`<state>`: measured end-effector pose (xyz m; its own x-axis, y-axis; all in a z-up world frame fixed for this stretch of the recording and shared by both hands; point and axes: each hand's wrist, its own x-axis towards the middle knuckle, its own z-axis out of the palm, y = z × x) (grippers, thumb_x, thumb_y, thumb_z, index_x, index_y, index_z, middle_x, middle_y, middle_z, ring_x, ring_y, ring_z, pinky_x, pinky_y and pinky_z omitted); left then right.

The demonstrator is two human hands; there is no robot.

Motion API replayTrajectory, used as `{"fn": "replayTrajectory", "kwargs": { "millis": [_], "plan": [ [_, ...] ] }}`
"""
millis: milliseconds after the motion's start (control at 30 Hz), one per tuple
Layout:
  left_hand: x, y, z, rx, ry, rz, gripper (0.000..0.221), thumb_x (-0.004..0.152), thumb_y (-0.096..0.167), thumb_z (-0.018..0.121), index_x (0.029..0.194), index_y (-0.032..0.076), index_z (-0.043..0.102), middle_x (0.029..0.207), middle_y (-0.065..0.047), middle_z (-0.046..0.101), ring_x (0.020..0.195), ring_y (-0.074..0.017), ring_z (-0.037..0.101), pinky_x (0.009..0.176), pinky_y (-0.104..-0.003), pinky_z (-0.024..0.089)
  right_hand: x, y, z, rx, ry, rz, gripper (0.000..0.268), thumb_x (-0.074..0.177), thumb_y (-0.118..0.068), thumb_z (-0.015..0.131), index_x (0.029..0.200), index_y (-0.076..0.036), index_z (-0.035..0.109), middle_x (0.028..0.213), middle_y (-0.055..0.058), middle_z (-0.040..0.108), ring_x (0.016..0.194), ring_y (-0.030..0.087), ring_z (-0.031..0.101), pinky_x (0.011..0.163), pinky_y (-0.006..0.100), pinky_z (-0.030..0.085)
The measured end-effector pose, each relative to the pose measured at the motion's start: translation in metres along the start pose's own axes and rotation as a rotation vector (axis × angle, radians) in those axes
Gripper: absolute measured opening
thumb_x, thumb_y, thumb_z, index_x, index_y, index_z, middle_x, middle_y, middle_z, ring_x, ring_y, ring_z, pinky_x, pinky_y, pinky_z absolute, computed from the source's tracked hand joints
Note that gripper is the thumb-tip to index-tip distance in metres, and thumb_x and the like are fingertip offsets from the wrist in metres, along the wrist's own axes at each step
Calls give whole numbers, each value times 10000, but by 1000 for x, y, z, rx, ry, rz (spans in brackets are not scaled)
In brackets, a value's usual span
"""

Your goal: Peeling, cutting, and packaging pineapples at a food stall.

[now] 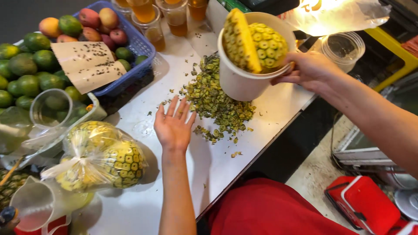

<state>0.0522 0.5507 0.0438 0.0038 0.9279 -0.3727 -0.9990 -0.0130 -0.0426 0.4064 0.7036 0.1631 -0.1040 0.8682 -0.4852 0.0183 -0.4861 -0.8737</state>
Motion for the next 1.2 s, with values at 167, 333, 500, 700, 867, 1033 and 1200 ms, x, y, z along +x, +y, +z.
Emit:
{"fn": "replayTrajectory", "kwargs": {
  "millis": [167,333,500,700,867,1033,1200],
  "plan": [
    [2,-29,-9,1555,263,311,567,991,366,549,1463,52,553,1474,-167,607,1172,-384,599,1057,-479,462,-46,1,-55,156,31,-25,399,959,-100,575,1254,160,508,1243,238,626,1100,347,708,909,479,575],
    [29,-89,-40,2174,-122,675,436,1001,305,575,1341,43,653,1398,-151,637,1326,-321,553,1204,-572,220,-71,25,-96,36,201,8,367,959,-58,542,1205,212,497,1225,283,621,1092,347,724,914,432,573],
    [52,-103,-32,2195,-306,854,373,990,276,605,1271,47,692,1382,-164,659,1367,-345,557,1220,-631,216,-52,74,-154,-84,242,27,303,991,-26,564,1141,238,559,1090,305,671,933,341,723,878,396,570],
    [81,-72,-13,2035,-162,957,333,998,235,641,1259,37,700,1350,-176,667,1315,-340,594,1205,-538,338,-38,100,-178,-52,250,45,289,996,-22,544,1154,218,570,1096,295,692,905,338,731,867,387,612],
    [108,-68,11,1893,-118,806,378,989,321,629,1262,71,705,1342,-136,686,1318,-295,612,1160,-458,455,-21,130,-205,-26,221,86,347,1028,-64,502,1200,235,545,1127,302,691,992,365,712,933,417,566],
    [132,34,-16,2206,247,1049,557,999,436,536,1381,37,612,1492,-194,530,1430,-350,439,1212,-540,205,26,166,-276,-159,222,141,379,1044,-118,511,1269,185,544,1135,324,681,1030,353,706,950,423,578],
    [131,62,-64,2373,420,1018,712,1063,519,367,1513,-27,452,1622,-226,356,1531,-365,278,1246,-515,124,71,181,-354,-173,119,150,424,1068,-149,521,1253,232,532,1099,336,680,988,352,684,934,408,566]
  ]
}}
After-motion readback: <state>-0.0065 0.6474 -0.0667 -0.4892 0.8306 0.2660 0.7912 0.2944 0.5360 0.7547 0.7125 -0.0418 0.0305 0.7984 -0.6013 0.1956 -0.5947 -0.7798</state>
